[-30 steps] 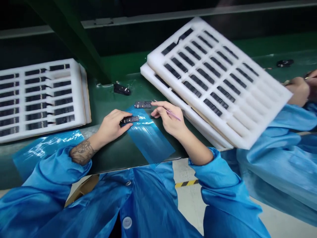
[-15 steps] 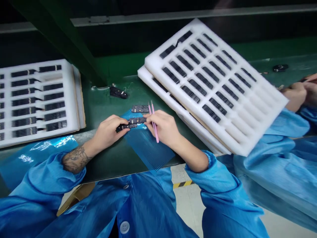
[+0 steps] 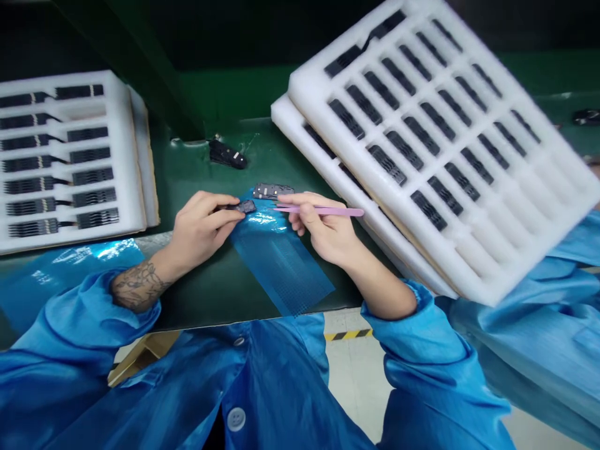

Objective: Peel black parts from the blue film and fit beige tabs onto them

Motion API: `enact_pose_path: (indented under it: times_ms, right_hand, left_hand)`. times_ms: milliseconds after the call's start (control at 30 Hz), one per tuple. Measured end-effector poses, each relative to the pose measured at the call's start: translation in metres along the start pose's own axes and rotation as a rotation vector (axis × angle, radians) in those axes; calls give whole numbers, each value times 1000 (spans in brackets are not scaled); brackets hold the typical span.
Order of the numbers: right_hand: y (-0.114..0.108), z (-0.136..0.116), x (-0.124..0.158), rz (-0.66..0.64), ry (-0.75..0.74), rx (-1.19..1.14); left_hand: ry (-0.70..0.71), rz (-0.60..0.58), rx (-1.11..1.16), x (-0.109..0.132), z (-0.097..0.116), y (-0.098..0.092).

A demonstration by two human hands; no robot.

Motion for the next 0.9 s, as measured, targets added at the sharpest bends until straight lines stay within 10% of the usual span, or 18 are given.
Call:
enact_pose_path:
  times_ms: [200, 900]
  right_hand:
    - [16, 14, -3, -48, 179, -85]
    - [9, 5, 4, 11, -39, 223]
  left_hand:
    - [13, -207, -55, 0, 2, 14]
    - [79, -185, -123, 0, 11, 21]
Point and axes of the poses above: each hand's wrist, its own x-axis away from the middle knuckle, its own y-axis out of the palm, z = x × y, the point moved 7 cm from there along -x, towards the middle knuckle, and after that the axes turned 7 degrees about -y, right-handed, at the moved point
